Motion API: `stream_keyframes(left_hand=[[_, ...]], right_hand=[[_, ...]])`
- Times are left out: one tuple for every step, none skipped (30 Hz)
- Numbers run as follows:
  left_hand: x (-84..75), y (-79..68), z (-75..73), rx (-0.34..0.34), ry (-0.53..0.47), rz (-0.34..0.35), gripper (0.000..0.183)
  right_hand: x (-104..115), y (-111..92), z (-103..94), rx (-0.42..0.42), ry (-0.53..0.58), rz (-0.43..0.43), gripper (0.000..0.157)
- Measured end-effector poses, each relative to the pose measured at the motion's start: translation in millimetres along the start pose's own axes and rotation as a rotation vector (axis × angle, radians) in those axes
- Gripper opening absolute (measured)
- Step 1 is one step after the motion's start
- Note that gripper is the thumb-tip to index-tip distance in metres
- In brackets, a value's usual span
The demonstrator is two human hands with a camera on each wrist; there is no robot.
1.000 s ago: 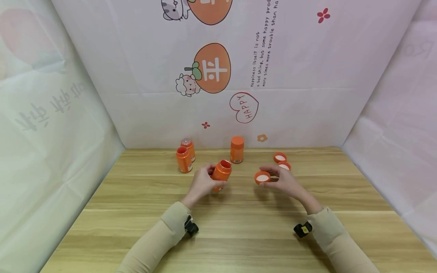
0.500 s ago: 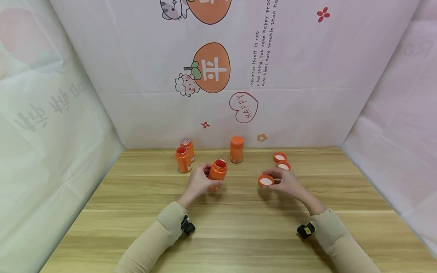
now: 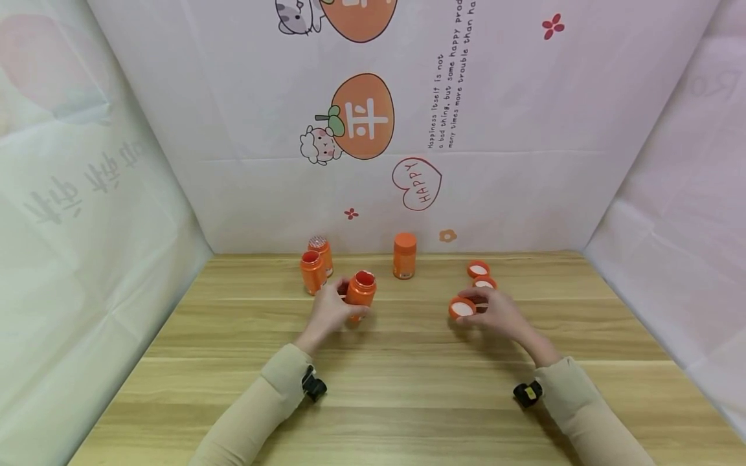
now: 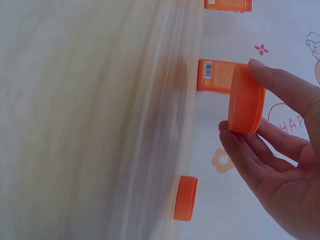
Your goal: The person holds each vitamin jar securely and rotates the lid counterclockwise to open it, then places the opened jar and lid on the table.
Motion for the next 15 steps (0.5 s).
stream_keyframes(left_hand=[[0.8, 0.2, -1.1, -0.004, 0.005, 0.000, 0.052], [1.7, 0.5, -2.0, -0.007, 0.011, -0.001, 0.053], [2.4, 0.9, -3.2, -0.013, 0.016, -0.001, 0.053], [2.6, 1.2, -4.5, -0.019, 0.022, 0.003, 0.054], [2.9, 1.6, -5.4, -0.023, 0.025, 0.007, 0.053], [3.3, 2.0, -6.3, -0.027, 0.029, 0.013, 0.053], [3.6, 2.3, -7.1, -0.031, 0.033, 0.019, 0.052], [4.0, 2.4, -8.0, -0.033, 0.032, 0.021, 0.052], [4.4, 2.6, -8.8, -0.035, 0.034, 0.026, 0.051], [5.2, 2.6, -9.6, -0.035, 0.032, 0.026, 0.051], [5.9, 2.6, -10.4, -0.036, 0.031, 0.025, 0.051], [7.2, 2.7, -11.2, -0.036, 0.029, 0.022, 0.051], [8.2, 2.6, -11.9, -0.036, 0.029, 0.018, 0.051], [8.9, 2.6, -12.6, -0.034, 0.025, 0.014, 0.052], [9.6, 2.5, -13.1, -0.033, 0.027, 0.013, 0.052]], right_hand=[[-0.2, -0.2, -1.2, -0.004, -0.010, 0.002, 0.055], [-1.0, -0.2, -2.3, -0.009, -0.019, 0.005, 0.056], [-1.4, -0.3, -3.4, -0.013, -0.028, 0.006, 0.056], [-1.7, -0.3, -4.4, -0.017, -0.032, 0.006, 0.056], [-2.1, -0.2, -5.3, -0.020, -0.040, 0.003, 0.055], [-2.8, -0.2, -6.1, -0.027, -0.045, 0.005, 0.055], [-3.0, -0.2, -6.5, -0.028, -0.049, 0.001, 0.055], [-4.3, -0.1, -7.0, -0.031, -0.053, 0.002, 0.055], [-5.0, -0.1, -7.1, -0.030, -0.058, -0.001, 0.055], [-5.9, -0.1, -7.1, -0.030, -0.059, 0.000, 0.055], [-7.2, 0.1, -7.1, -0.026, -0.063, -0.002, 0.056], [-8.2, 0.2, -7.2, -0.025, -0.063, 0.000, 0.056], [-9.1, 0.3, -7.3, -0.022, -0.069, -0.003, 0.056], [-10.6, 0.6, -7.9, -0.022, -0.075, 0.001, 0.056], [-11.2, 0.6, -8.3, -0.021, -0.083, -0.001, 0.056]])
Point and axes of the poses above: each hand's wrist, its own y-axis towards the middle knuckle, its own z-axis out of the palm, x = y × z, the point moved 10 cm from there along y, towards the middle knuckle, and after that the axes turned 7 degrees about y, right-handed, at the moved point
